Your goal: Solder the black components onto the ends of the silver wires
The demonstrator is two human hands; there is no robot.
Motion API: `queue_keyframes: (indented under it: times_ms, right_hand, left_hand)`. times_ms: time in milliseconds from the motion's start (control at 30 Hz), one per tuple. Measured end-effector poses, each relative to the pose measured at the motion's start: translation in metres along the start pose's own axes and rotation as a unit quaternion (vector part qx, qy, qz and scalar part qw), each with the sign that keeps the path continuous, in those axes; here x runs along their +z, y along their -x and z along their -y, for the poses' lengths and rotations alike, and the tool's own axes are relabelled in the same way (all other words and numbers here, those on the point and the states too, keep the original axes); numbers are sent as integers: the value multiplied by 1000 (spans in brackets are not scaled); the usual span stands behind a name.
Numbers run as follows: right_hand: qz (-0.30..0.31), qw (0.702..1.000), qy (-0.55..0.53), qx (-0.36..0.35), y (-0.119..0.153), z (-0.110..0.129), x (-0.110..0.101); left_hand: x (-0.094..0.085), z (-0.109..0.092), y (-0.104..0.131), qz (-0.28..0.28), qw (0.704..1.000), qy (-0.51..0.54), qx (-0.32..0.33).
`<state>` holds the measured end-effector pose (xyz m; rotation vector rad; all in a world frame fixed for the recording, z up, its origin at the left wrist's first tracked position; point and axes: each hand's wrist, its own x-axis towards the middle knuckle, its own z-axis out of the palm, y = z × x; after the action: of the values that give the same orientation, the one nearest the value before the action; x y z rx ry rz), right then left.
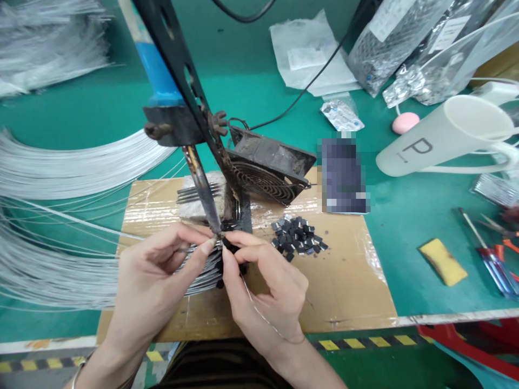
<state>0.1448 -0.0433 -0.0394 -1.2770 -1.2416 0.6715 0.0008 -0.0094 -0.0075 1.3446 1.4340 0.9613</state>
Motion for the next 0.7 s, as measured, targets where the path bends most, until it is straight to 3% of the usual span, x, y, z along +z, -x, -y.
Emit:
queue_keyframes:
  times_ms: [700]
  right_hand:
    - [6, 1000, -7, 4, 1, -1, 0]
  left_hand:
    - [1, 0, -2, 7, 1000, -1, 3]
